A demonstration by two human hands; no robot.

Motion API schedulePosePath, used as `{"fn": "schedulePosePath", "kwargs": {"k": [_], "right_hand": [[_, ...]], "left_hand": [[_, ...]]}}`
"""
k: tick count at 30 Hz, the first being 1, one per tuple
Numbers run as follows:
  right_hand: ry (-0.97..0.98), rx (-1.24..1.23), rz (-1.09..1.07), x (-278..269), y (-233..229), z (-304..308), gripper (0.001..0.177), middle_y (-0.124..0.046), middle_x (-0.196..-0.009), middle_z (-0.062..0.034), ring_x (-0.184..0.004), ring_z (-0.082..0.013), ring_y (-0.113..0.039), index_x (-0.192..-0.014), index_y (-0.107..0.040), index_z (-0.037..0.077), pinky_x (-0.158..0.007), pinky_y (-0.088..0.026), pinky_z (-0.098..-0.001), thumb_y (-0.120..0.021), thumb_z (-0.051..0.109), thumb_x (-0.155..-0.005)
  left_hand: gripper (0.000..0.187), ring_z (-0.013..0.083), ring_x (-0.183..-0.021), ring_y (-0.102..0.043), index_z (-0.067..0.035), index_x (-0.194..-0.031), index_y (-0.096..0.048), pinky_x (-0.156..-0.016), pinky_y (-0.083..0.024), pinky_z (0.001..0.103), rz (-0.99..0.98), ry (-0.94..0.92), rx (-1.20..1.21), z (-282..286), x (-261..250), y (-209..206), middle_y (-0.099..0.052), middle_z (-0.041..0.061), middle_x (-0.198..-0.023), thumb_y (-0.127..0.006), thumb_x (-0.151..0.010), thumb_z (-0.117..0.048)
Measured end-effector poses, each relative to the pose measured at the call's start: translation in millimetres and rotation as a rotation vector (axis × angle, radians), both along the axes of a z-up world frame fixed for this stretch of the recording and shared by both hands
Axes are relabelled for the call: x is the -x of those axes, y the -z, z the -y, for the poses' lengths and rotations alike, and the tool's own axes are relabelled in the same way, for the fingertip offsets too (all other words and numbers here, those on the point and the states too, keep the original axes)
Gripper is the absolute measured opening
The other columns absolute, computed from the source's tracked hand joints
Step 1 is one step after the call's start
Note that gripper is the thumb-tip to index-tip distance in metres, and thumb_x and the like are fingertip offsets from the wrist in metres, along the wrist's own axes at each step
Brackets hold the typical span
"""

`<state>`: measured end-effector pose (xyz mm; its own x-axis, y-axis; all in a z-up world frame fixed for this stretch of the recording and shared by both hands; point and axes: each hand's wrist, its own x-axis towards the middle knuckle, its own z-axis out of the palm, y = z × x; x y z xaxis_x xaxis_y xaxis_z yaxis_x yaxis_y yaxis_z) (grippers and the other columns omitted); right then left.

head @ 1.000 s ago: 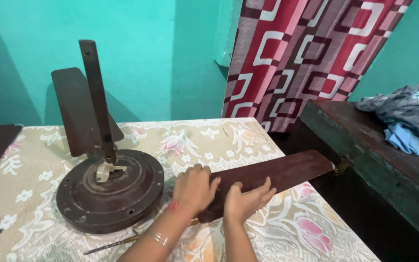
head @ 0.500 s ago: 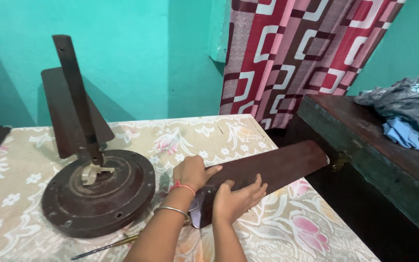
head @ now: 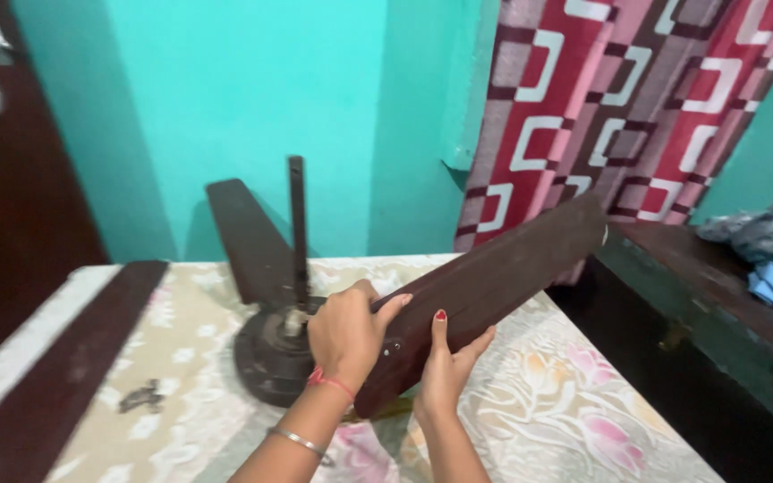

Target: The person attaches fan blades to the motor housing using a screwdriver. They position each blade, insert screws, and tighten them to secure the blades to the central hub.

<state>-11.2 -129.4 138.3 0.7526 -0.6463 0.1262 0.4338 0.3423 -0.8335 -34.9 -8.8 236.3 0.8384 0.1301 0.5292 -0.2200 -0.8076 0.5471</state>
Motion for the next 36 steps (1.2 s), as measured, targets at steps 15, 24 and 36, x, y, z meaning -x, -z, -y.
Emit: {"fn": "schedulePosePath", "kwargs": {"k": [15, 24, 36], "right_hand": [[-0.511, 0.449, 0.427, 110.0, -150.1, -76.4, 0.095, -0.053, -0.148, -0.0191, -0.133, -0.0246, -0.056, -0.165, -0.006, 0.010, -0.107, -0.050, -0.0382, -0.062, -0.006, -0.089], [-0.712, 0.503, 0.415, 111.7, -165.7, -165.8, 0.098, -0.061, -0.138, -0.0183, -0.115, -0.0220, -0.066, -0.165, -0.005, 0.012, -0.095, -0.056, -0.0356, -0.063, -0.008, -0.088], [-0.913, 0.693, 0.170, 64.5, -120.9, -308.1, 0.100, -0.072, -0.116, -0.0207, -0.089, -0.0210, -0.074, -0.162, -0.012, 0.010, -0.076, -0.062, -0.0335, -0.077, 0.008, -0.085]], "left_hand": [[0.048, 0.0311, -0.052, -0.058, -0.004, -0.079, -0.068, -0.051, -0.045, 0.043, 0.211, -0.004, 0.318, -141.7, 107.1, -57.0, -0.061, 0.013, -0.059, -0.076, -0.085, -0.051], [0.040, 0.0162, -0.051, -0.058, -0.002, -0.086, -0.071, -0.051, -0.046, 0.033, 0.335, -0.060, 0.469, -227.7, 122.7, -50.2, -0.064, 0.007, -0.060, -0.077, -0.087, -0.042], [0.038, 0.0146, -0.059, -0.067, -0.002, -0.086, -0.074, -0.059, -0.050, 0.031, 0.164, -0.350, 0.565, -368.4, 120.9, -15.5, -0.075, 0.009, -0.069, -0.080, -0.083, -0.039]]}}
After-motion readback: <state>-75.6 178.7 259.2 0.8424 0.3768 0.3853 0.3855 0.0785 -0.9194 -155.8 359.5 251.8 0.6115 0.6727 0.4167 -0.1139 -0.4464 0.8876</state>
